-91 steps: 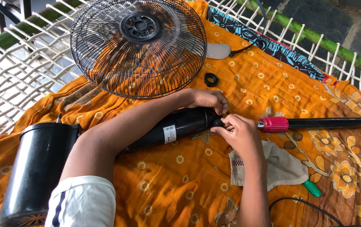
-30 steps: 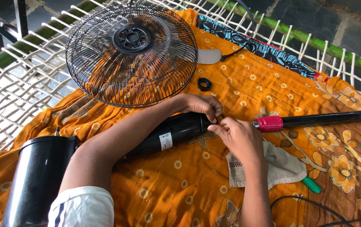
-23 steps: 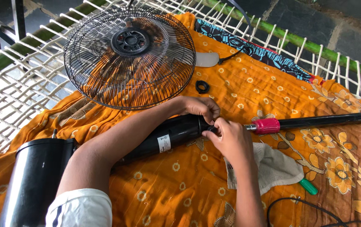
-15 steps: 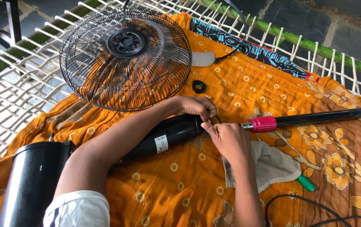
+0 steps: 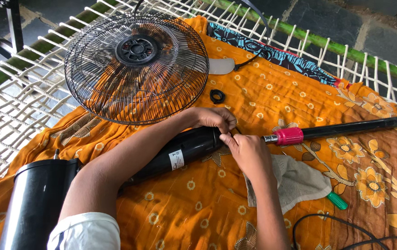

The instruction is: The person cleans a small black component with a cloth, then inserts and secures it into the fan motor housing. They then pick up the fan stand, use a green screwdriver to loosen a screw, and remove the stand's inner rod. The fan head and motor remain disassembled on the cot.

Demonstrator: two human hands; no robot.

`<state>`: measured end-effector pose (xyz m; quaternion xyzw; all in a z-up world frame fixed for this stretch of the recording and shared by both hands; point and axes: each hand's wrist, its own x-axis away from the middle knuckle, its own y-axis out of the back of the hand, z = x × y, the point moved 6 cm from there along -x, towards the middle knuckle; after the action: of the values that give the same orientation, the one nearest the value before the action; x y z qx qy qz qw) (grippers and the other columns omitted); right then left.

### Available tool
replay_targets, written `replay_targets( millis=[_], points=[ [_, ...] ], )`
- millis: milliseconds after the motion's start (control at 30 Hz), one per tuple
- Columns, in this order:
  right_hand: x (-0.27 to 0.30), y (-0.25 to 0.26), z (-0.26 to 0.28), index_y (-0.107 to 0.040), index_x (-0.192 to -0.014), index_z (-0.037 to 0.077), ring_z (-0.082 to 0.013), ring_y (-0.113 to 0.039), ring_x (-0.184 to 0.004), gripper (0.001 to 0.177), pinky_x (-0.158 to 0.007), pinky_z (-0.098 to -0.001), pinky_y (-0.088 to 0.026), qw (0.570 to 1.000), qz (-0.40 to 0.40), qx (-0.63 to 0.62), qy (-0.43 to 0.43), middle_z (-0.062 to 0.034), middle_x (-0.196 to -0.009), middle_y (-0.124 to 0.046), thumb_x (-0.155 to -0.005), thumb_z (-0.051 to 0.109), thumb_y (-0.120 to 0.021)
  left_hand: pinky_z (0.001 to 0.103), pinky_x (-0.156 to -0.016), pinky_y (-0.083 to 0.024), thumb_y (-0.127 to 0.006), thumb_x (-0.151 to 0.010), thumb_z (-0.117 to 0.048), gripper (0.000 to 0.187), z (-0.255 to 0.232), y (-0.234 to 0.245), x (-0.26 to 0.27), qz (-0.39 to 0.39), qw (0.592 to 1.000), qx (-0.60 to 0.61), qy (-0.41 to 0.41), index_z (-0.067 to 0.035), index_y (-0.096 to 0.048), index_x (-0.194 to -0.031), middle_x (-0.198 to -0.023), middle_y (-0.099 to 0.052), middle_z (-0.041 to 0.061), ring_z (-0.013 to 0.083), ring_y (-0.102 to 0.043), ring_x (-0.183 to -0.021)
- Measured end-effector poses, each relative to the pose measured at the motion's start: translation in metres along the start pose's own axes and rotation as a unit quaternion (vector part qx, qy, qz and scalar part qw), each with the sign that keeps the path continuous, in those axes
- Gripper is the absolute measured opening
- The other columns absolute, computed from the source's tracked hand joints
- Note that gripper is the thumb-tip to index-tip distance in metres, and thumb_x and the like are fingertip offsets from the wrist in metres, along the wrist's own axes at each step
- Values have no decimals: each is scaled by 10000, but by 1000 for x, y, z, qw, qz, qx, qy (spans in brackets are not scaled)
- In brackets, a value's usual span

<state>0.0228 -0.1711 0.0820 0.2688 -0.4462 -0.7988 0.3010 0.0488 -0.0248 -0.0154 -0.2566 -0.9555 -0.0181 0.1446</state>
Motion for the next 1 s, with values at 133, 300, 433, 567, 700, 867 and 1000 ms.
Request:
replay_targets(
  millis=[133, 300, 433, 567, 700, 867, 1000],
  points=[
    [0, -4, -11, -657, -649, 21, -419, -615, -557, 628, -542, -504, -476, 996, 42, 10, -73, -214, -598, -618, -1023, 518, -572, 289, -540, -366, -699, -701, -45, 156, 2, 1, -4, -6, 1000, -26, -7, -92, -552, -680, -618, -513, -37, 95, -445, -578],
    [3, 15, -1, -667, -773, 47, -308, -662, -544, 461, -526, -452, -501, 994, 25, -98, -40, -124, -628, -663, -847, 497, -733, 286, -591, -376, -723, -717, -61, 138, -2, 1, 1, -7, 999, -42, -22, -82, -588, -706, -653, -547, -34, 97, -471, -629],
    [5, 27, 13, -649, -808, 22, -284, -664, -586, 478, -494, -414, -493, 997, -33, -51, 55, -95, -735, -698, -624, 413, -852, 273, -651, -423, -754, -733, -90, 102, -1, 0, -3, -12, 999, -46, -11, -83, -654, -751, -700, -616, -32, 88, -533, -690],
    [2, 20, 14, -641, -754, 37, -261, -678, -595, 420, -516, -403, -500, 998, -29, -50, 18, -84, -716, -706, -694, 403, -839, 272, -664, -419, -759, -747, -100, 100, 1, 4, -1, -20, 999, -47, 4, -79, -663, -770, -713, -622, -26, 102, -538, -696],
    [3, 4, -1, -668, -696, 49, -325, -636, -554, 517, -548, -439, -493, 997, 48, 46, -47, -142, -603, -639, -902, 518, -735, 284, -676, -434, -760, -752, -79, 121, 3, 5, -3, -14, 999, -48, -6, -53, -647, -787, -729, -626, 0, 115, -550, -708],
    [-1, -5, -14, -704, -680, 63, -320, -653, -528, 601, -530, -455, -485, 995, 49, -67, -49, -118, -546, -652, -969, 567, -551, 276, -712, -481, -723, -707, -56, 150, 6, 7, -2, -16, 1000, -7, -1, -45, -679, -849, -780, -684, 7, 103, -615, -747],
    [0, -9, -20, -739, -654, 86, -288, -689, -540, 660, -546, -427, -504, 989, 76, -94, -83, -88, -543, -686, -965, 616, -498, 271, -704, -483, -715, -715, -72, 154, 4, 4, -2, -14, 1000, -21, -3, -47, -693, -866, -776, -692, 6, 99, -623, -744]
  ],
)
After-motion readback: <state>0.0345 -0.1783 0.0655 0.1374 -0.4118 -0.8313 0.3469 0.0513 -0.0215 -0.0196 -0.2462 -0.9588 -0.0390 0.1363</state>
